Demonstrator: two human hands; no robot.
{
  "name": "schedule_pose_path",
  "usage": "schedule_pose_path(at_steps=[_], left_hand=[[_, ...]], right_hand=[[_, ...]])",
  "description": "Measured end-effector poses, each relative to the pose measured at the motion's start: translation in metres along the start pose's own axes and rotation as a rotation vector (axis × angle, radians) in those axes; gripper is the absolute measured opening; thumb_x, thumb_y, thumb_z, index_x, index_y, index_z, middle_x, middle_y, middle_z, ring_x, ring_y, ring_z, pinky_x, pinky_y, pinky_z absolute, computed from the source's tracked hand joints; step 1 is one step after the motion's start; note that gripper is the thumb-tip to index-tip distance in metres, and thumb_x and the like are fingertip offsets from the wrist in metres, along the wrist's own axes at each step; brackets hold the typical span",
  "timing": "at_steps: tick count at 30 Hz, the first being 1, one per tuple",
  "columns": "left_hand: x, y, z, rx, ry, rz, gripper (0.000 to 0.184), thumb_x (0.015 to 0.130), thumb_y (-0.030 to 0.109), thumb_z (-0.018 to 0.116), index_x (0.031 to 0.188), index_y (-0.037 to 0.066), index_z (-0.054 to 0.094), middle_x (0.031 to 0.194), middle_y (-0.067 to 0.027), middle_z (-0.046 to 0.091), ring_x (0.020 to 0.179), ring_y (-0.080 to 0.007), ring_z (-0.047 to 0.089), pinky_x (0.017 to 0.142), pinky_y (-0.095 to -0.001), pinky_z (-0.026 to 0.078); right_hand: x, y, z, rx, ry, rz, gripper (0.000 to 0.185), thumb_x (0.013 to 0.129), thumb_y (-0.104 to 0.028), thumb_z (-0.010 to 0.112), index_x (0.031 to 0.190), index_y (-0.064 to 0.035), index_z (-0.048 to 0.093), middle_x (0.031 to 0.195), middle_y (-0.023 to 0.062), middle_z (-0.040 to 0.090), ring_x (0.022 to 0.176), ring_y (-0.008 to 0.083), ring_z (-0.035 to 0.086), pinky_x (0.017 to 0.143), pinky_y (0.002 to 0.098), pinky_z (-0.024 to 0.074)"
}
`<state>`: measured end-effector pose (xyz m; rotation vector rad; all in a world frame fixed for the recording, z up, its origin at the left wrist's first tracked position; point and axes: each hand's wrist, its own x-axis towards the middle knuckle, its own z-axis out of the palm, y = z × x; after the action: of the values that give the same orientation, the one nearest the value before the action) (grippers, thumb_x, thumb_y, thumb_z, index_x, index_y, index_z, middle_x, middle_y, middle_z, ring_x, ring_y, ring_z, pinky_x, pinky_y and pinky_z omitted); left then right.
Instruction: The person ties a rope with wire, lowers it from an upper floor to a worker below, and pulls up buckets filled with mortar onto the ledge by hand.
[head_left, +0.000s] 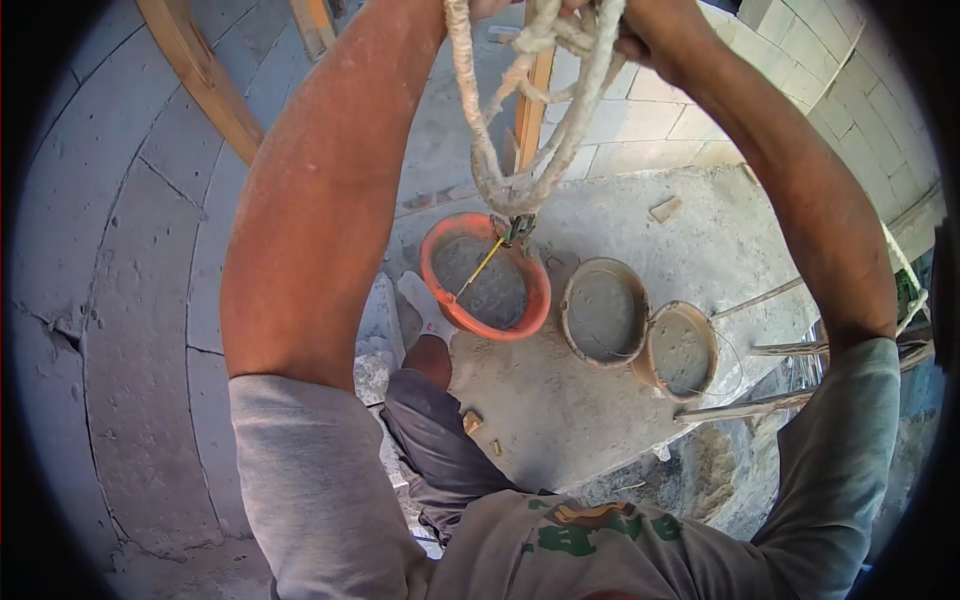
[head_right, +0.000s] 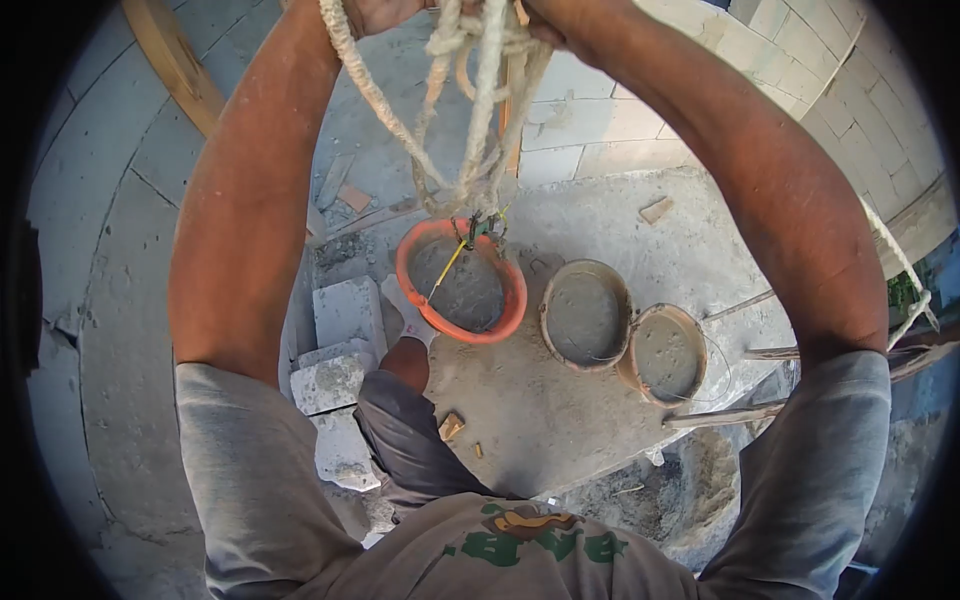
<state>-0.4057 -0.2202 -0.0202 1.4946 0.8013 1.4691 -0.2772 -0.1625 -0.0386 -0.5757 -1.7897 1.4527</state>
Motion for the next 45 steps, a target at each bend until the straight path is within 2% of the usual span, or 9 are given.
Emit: schedule_pose_path(at_steps=[2,10,13,16,23,28,32,37,45], left_hand=[[0.002,-0.015,-0.005,0.106,-0.123,-0.272,0.053,0.093,0.052,0.043,0.068,0.007,0.056,0.048,-0.0043,0.049,0.039,-0.0164,0.048,0.037,-0.0291,0.042],[-0.002,-0.101,-0.035,1.018,-0.139,-0.05,0.039,0.085,0.041,0.06,0.085,0.003,0.067,0.069,-0.0147,0.065,0.062,-0.0271,0.063,0.055,-0.0373,0.049],[-0.002,-0.102,-0.054,1.431,0.052,0.24,0.037,0.082,0.04,0.063,0.09,0.005,0.069,0.075,-0.0171,0.067,0.07,-0.0308,0.066,0.062,-0.0396,0.051],[-0.028,-0.056,-0.023,1.29,0.5,-0.095,0.032,0.077,0.036,0.067,0.094,0.009,0.069,0.084,-0.0199,0.067,0.085,-0.0365,0.065,0.074,-0.0428,0.049],[-0.044,-0.079,-0.05,1.291,0.284,0.168,0.029,0.077,0.032,0.066,0.093,0.008,0.069,0.085,-0.0169,0.067,0.079,-0.0317,0.066,0.069,-0.0392,0.049],[-0.061,-0.083,-0.026,1.166,0.256,-0.06,0.03,0.078,0.035,0.066,0.094,0.009,0.069,0.086,-0.016,0.068,0.083,-0.0292,0.067,0.071,-0.0406,0.049],[-0.068,-0.114,-0.004,1.297,0.15,0.069,0.029,0.083,0.032,0.062,0.088,0.005,0.067,0.07,-0.0079,0.065,0.069,-0.0188,0.063,0.067,-0.0359,0.05],[-0.07,-0.081,0.091,0.737,-0.125,-0.23,0.028,0.079,0.023,0.069,0.101,0.006,0.066,0.068,0.0043,0.058,0.061,-0.0042,0.052,0.054,-0.0218,0.04],[-0.114,-0.108,0.225,0.055,-0.528,-0.443,0.071,0.071,0.018,0.072,0.13,-0.007,0.042,0.088,-0.0114,0.066,0.072,-0.012,0.063,0.065,-0.0207,0.05]], right_hand=[[-0.03,0.025,0.005,-0.314,0.156,0.031,0.039,0.094,-0.039,0.038,0.069,-0.0102,0.048,0.049,-0.0027,0.038,0.039,0.0046,0.029,0.037,0.0231,0.0201],[-0.074,0.137,-0.001,-0.182,0.029,-0.063,0.068,0.09,-0.064,0.035,0.072,-0.0021,0.055,0.056,0.0055,0.05,0.053,0.0144,0.05,0.051,0.0266,0.039],[-0.061,0.178,0.013,-0.237,-0.045,-0.154,0.051,0.095,-0.045,0.043,0.083,0.0019,0.06,0.068,0.0121,0.059,0.066,0.0239,0.057,0.064,0.0344,0.0443],[-0.04,0.205,0.025,-0.322,-0.055,0.064,0.054,0.094,-0.047,0.043,0.09,0.0036,0.063,0.077,0.0193,0.064,0.079,0.0358,0.063,0.073,0.0409,0.0469],[-0.03,0.263,0.082,-0.053,-0.194,0.6,0.054,0.092,-0.047,0.045,0.084,0.0027,0.065,0.077,0.0191,0.066,0.066,0.027,0.067,0.056,0.0351,0.0554],[-0.051,0.315,0.083,-0.627,-0.33,0.04,0.056,0.089,-0.055,0.045,0.083,-0.0021,0.065,0.073,0.0113,0.066,0.064,0.0204,0.066,0.051,0.033,0.0541],[-0.152,0.3,0.051,-0.639,-0.244,0.582,0.048,0.09,-0.047,0.048,0.081,-0.0033,0.067,0.063,0.0088,0.064,0.058,0.0185,0.065,0.054,0.0317,0.0529],[-0.334,0.241,-0.019,-0.388,-0.221,0.591,0.027,0.086,-0.036,0.058,0.082,-0.0117,0.07,0.07,0.0167,0.065,0.071,0.0336,0.064,0.067,0.0413,0.0503],[-0.551,0.207,-0.09,-0.507,0.429,0.69,0.03,0.083,-0.034,0.062,0.073,-0.0066,0.065,0.071,0.0181,0.062,0.07,0.0389,0.06,0.063,0.0456,0.0474]])
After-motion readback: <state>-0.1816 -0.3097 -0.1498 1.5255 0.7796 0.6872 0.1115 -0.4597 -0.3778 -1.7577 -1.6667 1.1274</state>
